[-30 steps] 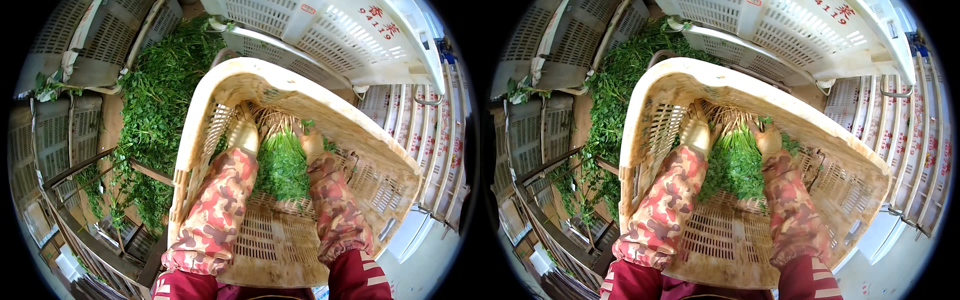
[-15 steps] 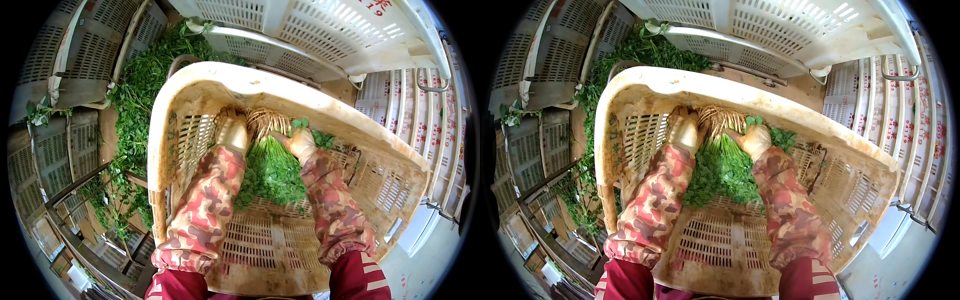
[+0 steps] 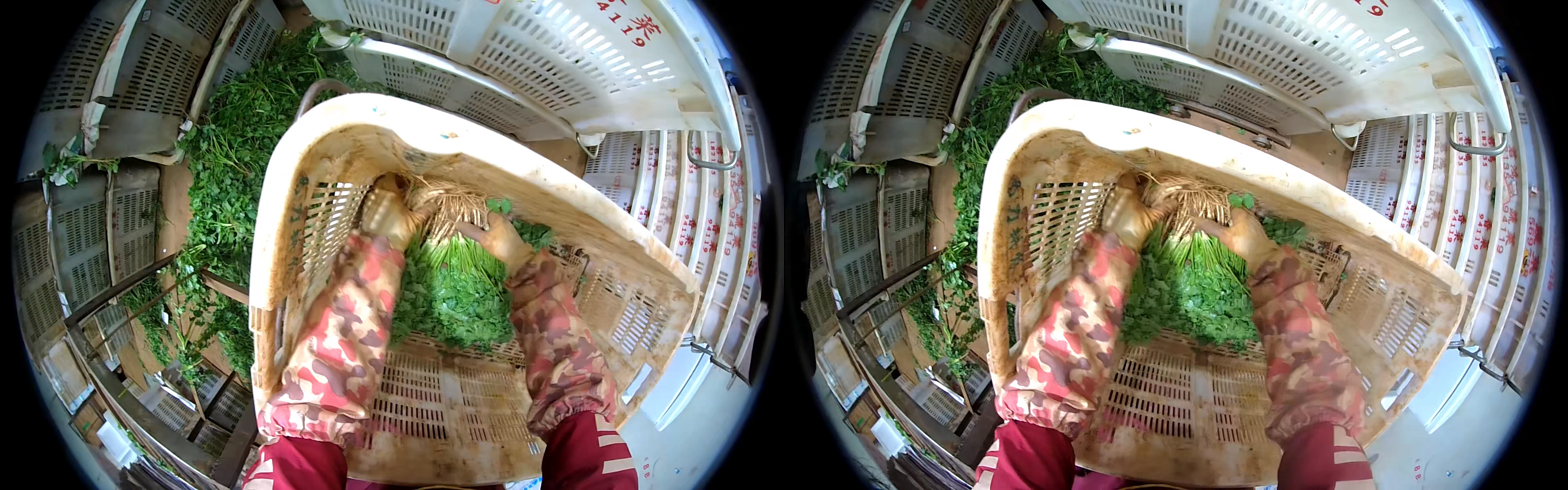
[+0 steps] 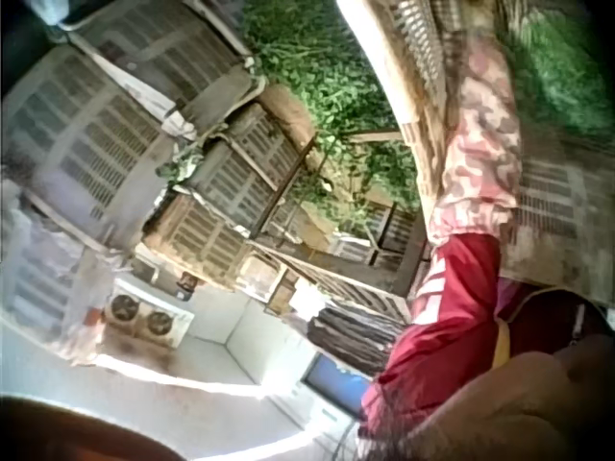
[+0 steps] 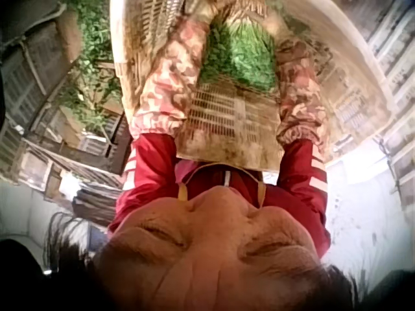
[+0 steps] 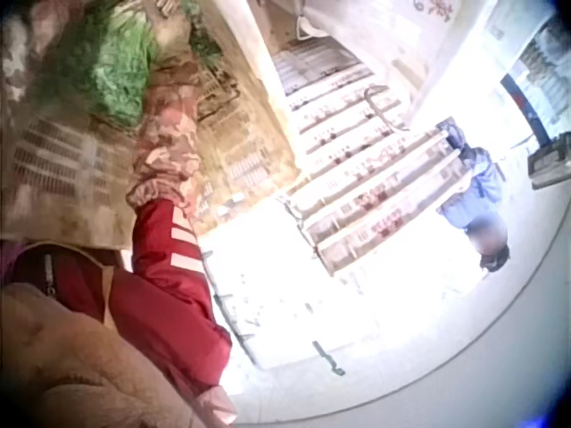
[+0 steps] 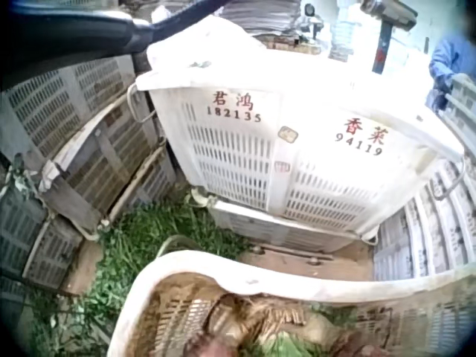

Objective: The person retrieves bunches of cilantro from a basket, arranges them neatly on a metal rack, and transfers the bundles into a shipping box positioned on a digital scale.

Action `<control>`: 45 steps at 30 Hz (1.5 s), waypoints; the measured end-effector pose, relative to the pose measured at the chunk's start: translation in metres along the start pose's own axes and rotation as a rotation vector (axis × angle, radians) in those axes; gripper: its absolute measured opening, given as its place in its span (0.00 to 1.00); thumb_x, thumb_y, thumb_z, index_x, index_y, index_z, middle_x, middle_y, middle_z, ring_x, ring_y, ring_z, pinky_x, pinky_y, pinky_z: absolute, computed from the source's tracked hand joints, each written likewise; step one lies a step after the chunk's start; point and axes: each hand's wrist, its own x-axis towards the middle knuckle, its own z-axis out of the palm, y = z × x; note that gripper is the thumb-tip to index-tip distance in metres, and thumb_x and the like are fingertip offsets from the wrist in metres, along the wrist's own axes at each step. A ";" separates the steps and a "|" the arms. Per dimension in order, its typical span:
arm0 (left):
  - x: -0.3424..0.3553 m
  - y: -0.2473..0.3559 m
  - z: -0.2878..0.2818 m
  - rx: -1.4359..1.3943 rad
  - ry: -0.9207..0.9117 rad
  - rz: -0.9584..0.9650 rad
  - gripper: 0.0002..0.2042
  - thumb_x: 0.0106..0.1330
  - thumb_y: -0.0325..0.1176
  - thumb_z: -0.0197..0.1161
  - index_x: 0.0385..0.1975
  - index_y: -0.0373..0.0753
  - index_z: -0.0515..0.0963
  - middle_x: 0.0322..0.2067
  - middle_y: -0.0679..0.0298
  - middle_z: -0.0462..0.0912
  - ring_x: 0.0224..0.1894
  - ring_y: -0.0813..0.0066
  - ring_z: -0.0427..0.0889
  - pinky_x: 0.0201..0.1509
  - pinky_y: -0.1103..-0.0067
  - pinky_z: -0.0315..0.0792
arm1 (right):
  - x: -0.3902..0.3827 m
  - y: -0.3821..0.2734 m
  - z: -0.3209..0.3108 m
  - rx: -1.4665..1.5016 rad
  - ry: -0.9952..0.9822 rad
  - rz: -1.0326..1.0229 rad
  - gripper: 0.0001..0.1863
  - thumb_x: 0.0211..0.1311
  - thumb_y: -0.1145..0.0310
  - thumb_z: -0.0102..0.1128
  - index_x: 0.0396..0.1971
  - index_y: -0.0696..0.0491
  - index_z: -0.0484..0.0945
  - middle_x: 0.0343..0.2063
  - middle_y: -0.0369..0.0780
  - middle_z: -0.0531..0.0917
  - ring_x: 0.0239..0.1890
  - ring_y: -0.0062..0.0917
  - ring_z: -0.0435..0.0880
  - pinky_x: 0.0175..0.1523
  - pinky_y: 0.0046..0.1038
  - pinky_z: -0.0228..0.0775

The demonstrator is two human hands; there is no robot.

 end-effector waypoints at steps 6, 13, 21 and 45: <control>0.010 -0.001 -0.014 0.089 0.013 0.197 0.42 0.48 0.71 0.63 0.47 0.32 0.78 0.31 0.51 0.84 0.29 0.61 0.83 0.34 0.73 0.80 | 0.034 -0.022 0.036 0.144 0.178 -0.014 0.58 0.41 0.25 0.60 0.48 0.74 0.73 0.40 0.62 0.81 0.46 0.47 0.83 0.50 0.36 0.76; -0.048 0.064 -0.071 -0.021 -0.447 0.012 0.22 0.62 0.42 0.63 0.55 0.42 0.72 0.44 0.51 0.80 0.41 0.63 0.82 0.40 0.74 0.79 | -0.070 -0.051 0.027 0.539 0.369 -0.270 0.18 0.57 0.59 0.66 0.43 0.56 0.82 0.37 0.46 0.86 0.37 0.33 0.85 0.45 0.30 0.77; -0.168 0.158 -0.152 -0.061 0.094 0.461 0.21 0.49 0.28 0.64 0.47 0.42 0.77 0.45 0.64 0.79 0.44 0.65 0.73 0.49 0.68 0.65 | -0.261 -0.107 -0.065 0.313 0.596 -0.517 0.11 0.52 0.75 0.63 0.37 0.59 0.83 0.32 0.40 0.82 0.35 0.31 0.78 0.41 0.31 0.70; -0.431 0.264 -0.483 -0.094 0.807 0.353 0.23 0.47 0.27 0.62 0.48 0.43 0.76 0.44 0.66 0.79 0.46 0.68 0.73 0.48 0.70 0.64 | -0.551 -0.336 -0.172 -0.061 0.492 -1.264 0.11 0.55 0.67 0.66 0.34 0.57 0.81 0.27 0.37 0.81 0.30 0.26 0.79 0.35 0.30 0.71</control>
